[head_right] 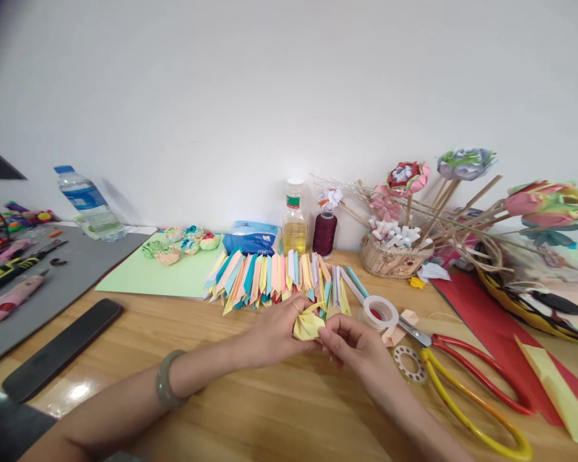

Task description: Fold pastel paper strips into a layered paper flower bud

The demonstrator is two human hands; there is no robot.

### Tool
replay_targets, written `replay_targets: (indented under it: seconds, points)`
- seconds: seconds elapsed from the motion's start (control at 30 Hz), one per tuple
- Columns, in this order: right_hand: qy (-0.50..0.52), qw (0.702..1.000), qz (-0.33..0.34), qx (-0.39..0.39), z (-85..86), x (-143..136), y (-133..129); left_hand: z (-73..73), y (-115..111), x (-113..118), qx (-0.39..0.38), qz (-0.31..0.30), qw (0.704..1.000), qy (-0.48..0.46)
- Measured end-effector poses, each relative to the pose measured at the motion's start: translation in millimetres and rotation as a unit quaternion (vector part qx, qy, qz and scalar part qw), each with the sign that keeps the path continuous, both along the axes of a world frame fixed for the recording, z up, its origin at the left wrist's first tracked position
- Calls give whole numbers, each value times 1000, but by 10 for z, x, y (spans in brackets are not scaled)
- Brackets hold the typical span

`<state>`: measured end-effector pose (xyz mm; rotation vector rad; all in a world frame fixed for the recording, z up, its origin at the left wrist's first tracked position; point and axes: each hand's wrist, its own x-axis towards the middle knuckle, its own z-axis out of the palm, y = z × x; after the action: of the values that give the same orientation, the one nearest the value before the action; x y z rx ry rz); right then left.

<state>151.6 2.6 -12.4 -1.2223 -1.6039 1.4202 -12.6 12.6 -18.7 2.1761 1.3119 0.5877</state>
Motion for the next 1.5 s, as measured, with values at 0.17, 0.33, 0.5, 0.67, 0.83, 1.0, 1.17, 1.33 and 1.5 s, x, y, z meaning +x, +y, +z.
replay_targets:
  seconds: [0.17,0.33,0.5,0.67,0.83,1.0,1.17,1.33,1.5]
  points:
    - [7,999,4,-31,-10,0,1,2,-9,2,-42,6,996,-75]
    - [15,998,11,-63,13,-6,-10,19,-21,4,-71,1,987,-146]
    - [43,993,15,-106,74,-35,-36,-21,-39,29,-88,0,974,-210]
    - [34,989,36,-141,68,1,-1,-66,-22,33,-137,-13,940,-312]
    - [-42,995,-90,32,83,120,78,9,13,-3,-203,-68,901,-377]
    - [-77,984,-56,153,157,127,52,2,0,18,-354,-70,830,-425]
    - [-87,987,-44,129,115,97,39,-60,40,-4,-387,-139,809,-420]
    - [-83,993,-72,52,-68,83,57,-80,68,20,-376,-25,820,-432]
    - [-80,987,-129,56,-115,37,36,-86,31,109,-326,74,857,-393]
